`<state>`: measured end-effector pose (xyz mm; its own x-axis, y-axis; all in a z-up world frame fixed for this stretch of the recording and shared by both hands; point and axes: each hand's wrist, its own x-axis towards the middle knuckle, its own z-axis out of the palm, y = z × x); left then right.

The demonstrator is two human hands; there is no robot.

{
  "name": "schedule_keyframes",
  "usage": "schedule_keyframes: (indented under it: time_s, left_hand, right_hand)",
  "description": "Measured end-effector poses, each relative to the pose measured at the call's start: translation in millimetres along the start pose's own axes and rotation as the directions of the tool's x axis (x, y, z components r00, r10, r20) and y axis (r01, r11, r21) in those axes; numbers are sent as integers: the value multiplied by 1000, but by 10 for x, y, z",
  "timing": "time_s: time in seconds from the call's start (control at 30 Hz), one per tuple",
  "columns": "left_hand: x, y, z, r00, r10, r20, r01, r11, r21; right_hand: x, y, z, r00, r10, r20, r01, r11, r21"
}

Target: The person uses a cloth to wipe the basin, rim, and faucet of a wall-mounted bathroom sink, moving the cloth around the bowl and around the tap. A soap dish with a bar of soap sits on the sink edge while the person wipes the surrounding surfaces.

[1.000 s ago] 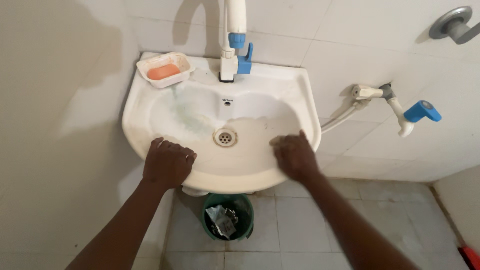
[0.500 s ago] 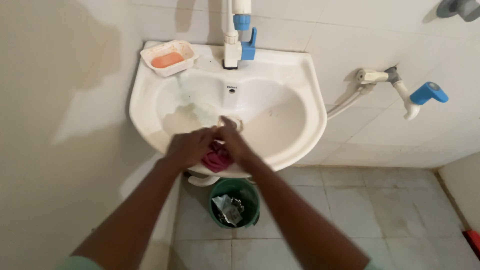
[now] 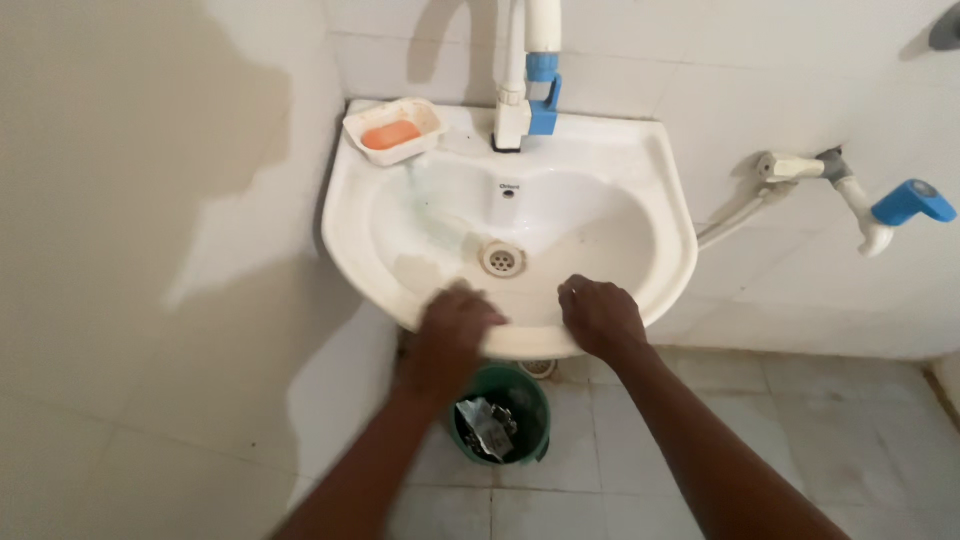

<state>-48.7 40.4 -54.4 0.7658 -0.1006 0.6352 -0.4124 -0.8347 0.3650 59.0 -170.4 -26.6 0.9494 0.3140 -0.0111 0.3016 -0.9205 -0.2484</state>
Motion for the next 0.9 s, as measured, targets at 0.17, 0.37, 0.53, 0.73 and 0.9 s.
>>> schedule_keyframes:
  time_s: [0.17,0.37,0.53,0.73,0.9]
  left_hand:
    - [8,-1384,-712,987,141,70,-151,976,156]
    - [88,-1821,-571,997,-70,21,73,967,-243]
    - [-192,-1109,-50,975,187,-124,-171,977,129]
    - [-78,535,693,997,-4,78,-7,990,140]
    - [45,626,574,997,37,63,-36,999,-15]
  right_hand:
    - [-27,47,55,1000,10,11,-10,1000,16]
    - [-52,81,60,989,-89,-122,89,996,-3]
    - [-42,-9,29,1000,-1,-28,1,1000,12]
    - [4,109,133,998,-55,-26,54,998,-24]
    - [83,269,265,972,-223,-78,209,965,-159]
